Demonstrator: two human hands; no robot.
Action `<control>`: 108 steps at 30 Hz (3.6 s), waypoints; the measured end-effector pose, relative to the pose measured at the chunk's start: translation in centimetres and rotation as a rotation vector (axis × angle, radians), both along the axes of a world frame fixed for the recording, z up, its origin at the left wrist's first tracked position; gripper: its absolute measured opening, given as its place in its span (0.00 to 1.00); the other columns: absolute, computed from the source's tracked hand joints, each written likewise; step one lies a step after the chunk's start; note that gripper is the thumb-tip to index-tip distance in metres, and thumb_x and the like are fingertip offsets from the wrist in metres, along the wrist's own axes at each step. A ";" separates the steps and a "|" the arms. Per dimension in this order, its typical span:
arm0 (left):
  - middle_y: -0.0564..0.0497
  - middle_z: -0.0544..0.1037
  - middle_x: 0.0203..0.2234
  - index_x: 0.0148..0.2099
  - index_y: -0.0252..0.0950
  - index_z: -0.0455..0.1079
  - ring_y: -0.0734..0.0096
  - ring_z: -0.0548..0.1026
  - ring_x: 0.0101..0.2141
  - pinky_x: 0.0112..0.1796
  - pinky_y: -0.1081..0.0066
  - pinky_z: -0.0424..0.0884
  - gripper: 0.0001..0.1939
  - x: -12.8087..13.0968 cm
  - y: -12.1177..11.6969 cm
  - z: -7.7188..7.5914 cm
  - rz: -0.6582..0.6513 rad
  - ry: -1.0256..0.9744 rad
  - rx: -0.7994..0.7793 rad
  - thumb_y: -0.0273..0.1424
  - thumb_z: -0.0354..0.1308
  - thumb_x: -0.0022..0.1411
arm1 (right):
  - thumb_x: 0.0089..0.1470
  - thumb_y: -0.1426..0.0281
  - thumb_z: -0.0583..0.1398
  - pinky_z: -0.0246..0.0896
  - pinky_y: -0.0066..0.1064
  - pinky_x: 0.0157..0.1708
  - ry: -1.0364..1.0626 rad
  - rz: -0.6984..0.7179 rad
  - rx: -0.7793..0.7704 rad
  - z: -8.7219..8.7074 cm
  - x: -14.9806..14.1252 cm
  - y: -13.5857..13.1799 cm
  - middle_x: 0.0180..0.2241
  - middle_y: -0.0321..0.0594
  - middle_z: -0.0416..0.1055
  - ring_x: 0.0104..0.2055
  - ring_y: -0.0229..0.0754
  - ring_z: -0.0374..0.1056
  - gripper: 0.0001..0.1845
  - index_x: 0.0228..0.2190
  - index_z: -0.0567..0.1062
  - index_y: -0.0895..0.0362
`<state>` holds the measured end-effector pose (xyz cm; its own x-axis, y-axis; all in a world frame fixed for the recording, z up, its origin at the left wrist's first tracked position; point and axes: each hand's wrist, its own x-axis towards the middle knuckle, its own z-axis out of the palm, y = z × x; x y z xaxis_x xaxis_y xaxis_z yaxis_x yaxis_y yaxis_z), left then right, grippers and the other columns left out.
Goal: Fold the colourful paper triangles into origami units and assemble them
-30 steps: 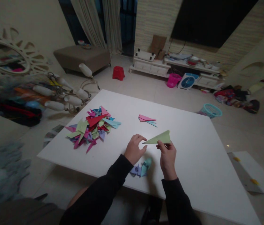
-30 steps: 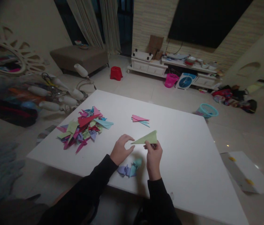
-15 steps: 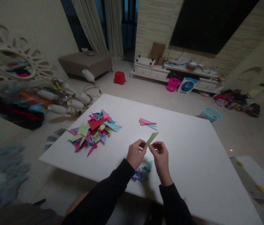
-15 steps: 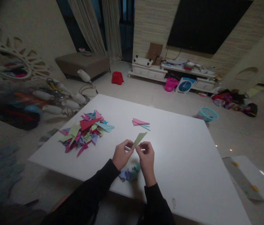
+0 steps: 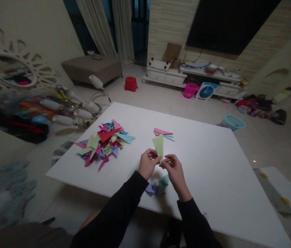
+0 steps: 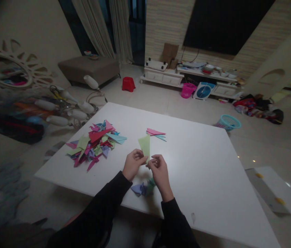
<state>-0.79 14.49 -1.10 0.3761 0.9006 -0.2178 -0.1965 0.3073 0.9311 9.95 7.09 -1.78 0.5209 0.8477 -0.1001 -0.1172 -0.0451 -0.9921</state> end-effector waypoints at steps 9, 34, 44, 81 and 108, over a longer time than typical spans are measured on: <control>0.53 0.69 0.32 0.34 0.37 0.59 0.73 0.73 0.32 0.33 0.72 0.73 0.11 -0.5 0.1 0.2 0.160 0.184 0.285 0.24 0.60 0.52 | 0.48 0.62 0.68 0.66 0.30 0.27 0.024 0.038 -0.027 -0.3 -0.4 0.0 0.23 0.32 0.72 0.24 0.41 0.74 0.14 0.34 0.71 0.55; 0.51 0.72 0.29 0.33 0.38 0.67 0.64 0.70 0.36 0.38 0.65 0.66 0.09 -1.2 1.2 -1.4 -0.167 0.631 1.245 0.18 0.55 0.58 | 0.49 0.64 0.65 0.54 0.25 0.20 0.052 0.017 -0.027 -0.2 1.7 0.4 0.13 0.26 0.62 0.16 0.34 0.62 0.10 0.29 0.72 0.57; 0.52 0.73 0.27 0.31 0.38 0.71 0.66 0.72 0.32 0.36 0.67 0.70 0.08 -3.6 4.7 -3.5 0.085 0.763 1.183 0.20 0.57 0.56 | 0.49 0.67 0.61 0.60 0.28 0.26 -0.012 0.011 -0.018 1.4 1.7 -0.2 0.16 0.27 0.63 0.21 0.37 0.67 0.06 0.30 0.73 0.56; 0.37 0.66 0.60 0.60 0.38 0.65 0.49 0.61 0.61 0.55 0.54 0.65 0.24 12.6 16.8 -9.0 -0.437 1.324 1.059 0.38 0.58 0.63 | 0.59 0.68 0.56 0.61 0.35 0.43 -0.896 0.623 -0.398 0.4 0.4 -2.0 0.40 0.45 0.78 0.44 0.49 0.73 0.14 0.46 0.75 0.55; 0.42 0.74 0.50 0.51 0.38 0.71 0.52 0.73 0.50 0.47 0.59 0.71 0.26 15.0 22.3 -9.2 -0.786 1.379 0.998 0.39 0.66 0.50 | 0.58 0.69 0.55 0.62 0.35 0.44 -0.908 0.655 -0.444 -0.1 0.6 -1.5 0.42 0.47 0.78 0.45 0.50 0.74 0.15 0.46 0.75 0.55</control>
<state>14.17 36.78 -10.25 0.7544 0.6024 -0.2607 0.6493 -0.7433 0.1613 10.56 5.55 -1.85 0.0360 0.9622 -0.2699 0.7886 -0.1932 -0.5837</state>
